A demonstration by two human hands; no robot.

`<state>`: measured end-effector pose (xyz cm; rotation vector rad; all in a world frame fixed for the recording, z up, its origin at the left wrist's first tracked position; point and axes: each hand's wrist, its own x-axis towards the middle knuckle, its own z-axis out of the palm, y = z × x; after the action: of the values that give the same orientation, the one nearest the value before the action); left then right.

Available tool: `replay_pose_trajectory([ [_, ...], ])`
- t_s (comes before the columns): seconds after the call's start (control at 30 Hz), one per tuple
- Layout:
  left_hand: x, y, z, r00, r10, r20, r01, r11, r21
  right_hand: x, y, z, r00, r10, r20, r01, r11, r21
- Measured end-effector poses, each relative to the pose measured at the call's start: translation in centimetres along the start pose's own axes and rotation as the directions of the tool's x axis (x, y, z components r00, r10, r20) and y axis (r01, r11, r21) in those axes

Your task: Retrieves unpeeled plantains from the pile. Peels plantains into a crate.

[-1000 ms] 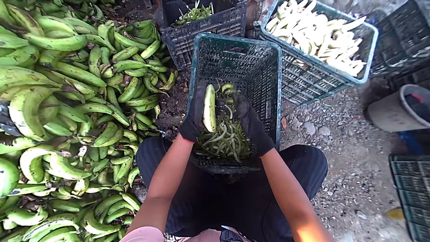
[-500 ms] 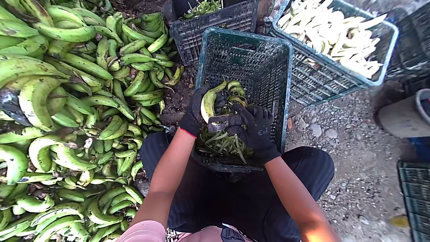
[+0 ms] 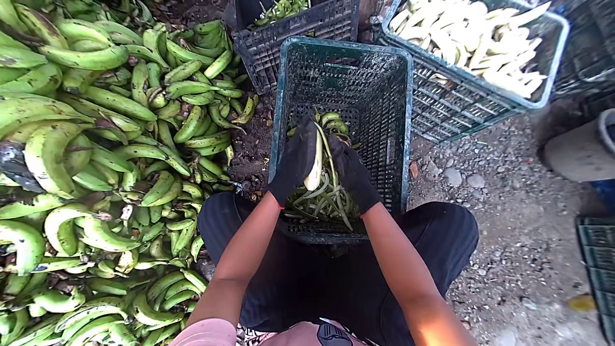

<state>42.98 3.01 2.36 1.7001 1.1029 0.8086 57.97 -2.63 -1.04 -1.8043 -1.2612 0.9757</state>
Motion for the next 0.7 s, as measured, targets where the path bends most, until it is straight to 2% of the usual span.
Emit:
replay_pose_trajectory([
  [0.1, -0.6, 0.5, 0.1, 0.997, -0.021, 0.068, 0.028, 0.995, -0.096, 0.8, 0.8, -0.2, 0.999, 0.049, 0.017, -0.051, 0.99, 0.131],
  [0.23, -1.0, 0.3, 0.2, 0.97, 0.074, 0.233, -0.043, 0.99, -0.136, 0.9, 1.1, -0.8, 0.996, 0.015, -0.085, 0.0, 0.984, 0.181],
  [0.33, 0.2, -0.5, 0.3, 0.965, 0.112, 0.237, 0.012, 0.885, -0.465, 0.2, 1.5, -1.3, 0.976, -0.141, -0.168, 0.172, 0.967, 0.187],
  [0.4, 0.7, -1.2, -0.6, 0.971, 0.082, 0.224, 0.072, 0.795, -0.603, -0.4, 2.3, -2.0, 0.948, -0.271, -0.165, 0.268, 0.963, -0.041],
  [0.47, 0.8, -1.2, -1.5, 0.979, 0.046, 0.197, 0.095, 0.755, -0.648, -1.1, 2.6, -2.8, 0.917, -0.39, -0.084, 0.346, 0.881, -0.322],
  [0.5, 0.9, -1.0, -1.8, 0.981, 0.01, 0.194, 0.123, 0.74, -0.662, -1.4, 2.6, -3.0, 0.891, -0.451, -0.052, 0.393, 0.824, -0.408],
  [0.6, 1.1, -0.7, -2.2, 0.965, -0.037, 0.261, 0.225, 0.631, -0.743, -2.5, 2.8, -3.0, 0.791, -0.611, -0.013, 0.516, 0.679, -0.521],
  [0.7, 1.1, -0.5, -2.4, 0.964, -0.033, 0.264, 0.224, 0.638, -0.737, -3.0, 2.4, -3.1, 0.778, -0.628, 0.027, 0.539, 0.644, -0.542],
])
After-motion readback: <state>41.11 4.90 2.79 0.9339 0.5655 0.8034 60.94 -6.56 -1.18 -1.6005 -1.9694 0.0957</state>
